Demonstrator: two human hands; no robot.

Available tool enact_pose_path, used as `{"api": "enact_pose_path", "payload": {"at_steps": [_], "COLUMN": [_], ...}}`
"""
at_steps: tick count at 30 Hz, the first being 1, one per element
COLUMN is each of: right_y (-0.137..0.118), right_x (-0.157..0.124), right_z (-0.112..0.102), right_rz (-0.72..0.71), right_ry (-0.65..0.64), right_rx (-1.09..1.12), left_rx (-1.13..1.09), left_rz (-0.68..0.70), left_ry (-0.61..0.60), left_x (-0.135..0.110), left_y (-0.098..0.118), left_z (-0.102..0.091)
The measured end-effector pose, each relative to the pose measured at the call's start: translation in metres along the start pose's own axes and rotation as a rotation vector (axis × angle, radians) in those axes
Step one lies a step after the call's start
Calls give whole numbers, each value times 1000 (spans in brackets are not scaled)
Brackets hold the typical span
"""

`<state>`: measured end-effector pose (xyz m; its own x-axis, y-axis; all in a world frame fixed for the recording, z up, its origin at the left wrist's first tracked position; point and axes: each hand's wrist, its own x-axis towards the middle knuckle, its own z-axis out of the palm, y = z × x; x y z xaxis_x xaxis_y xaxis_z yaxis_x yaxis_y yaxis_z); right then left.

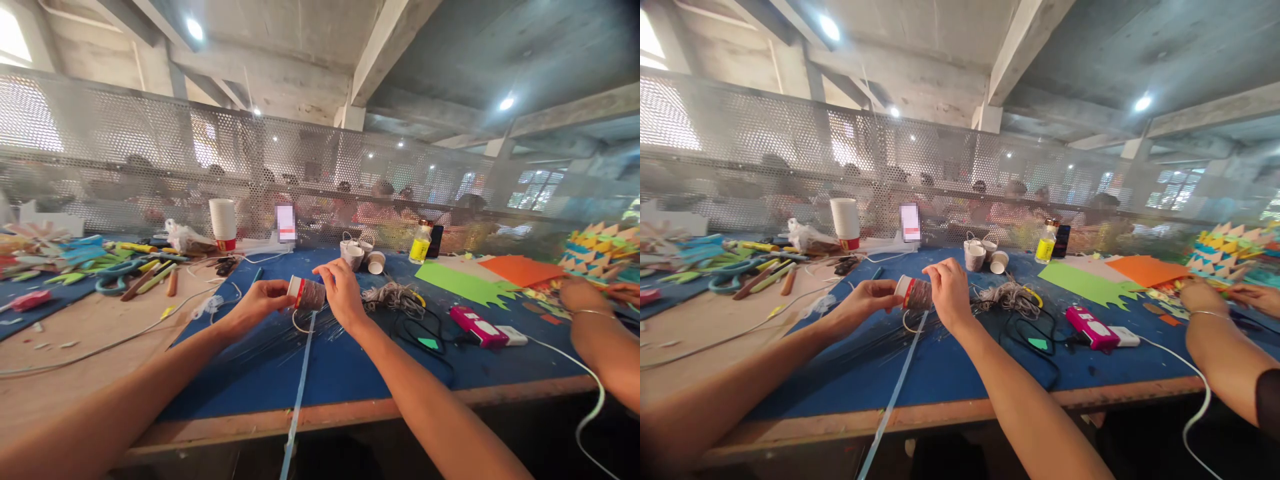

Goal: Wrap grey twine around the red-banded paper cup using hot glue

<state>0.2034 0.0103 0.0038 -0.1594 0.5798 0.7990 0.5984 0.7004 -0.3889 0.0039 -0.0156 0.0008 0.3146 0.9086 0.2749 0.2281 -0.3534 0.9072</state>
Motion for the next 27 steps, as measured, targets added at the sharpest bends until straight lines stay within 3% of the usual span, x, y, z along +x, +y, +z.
{"api": "enact_pose_path", "payload": {"at_steps": [6,13,27], "right_y": [6,10,7], "right_x": [0,-5,-6], "right_z": [4,11,8], "right_rz": [50,165,36], "right_ry": [1,-148,-104], "right_rx": [74,154,112], "left_rx": [-165,-404,-434], "left_rz": [-41,-131,-141], "left_ry": [82,138,120], "left_x": [1,2,6], "left_y": [0,0,-6], "left_z": [-2,-7,-8]}}
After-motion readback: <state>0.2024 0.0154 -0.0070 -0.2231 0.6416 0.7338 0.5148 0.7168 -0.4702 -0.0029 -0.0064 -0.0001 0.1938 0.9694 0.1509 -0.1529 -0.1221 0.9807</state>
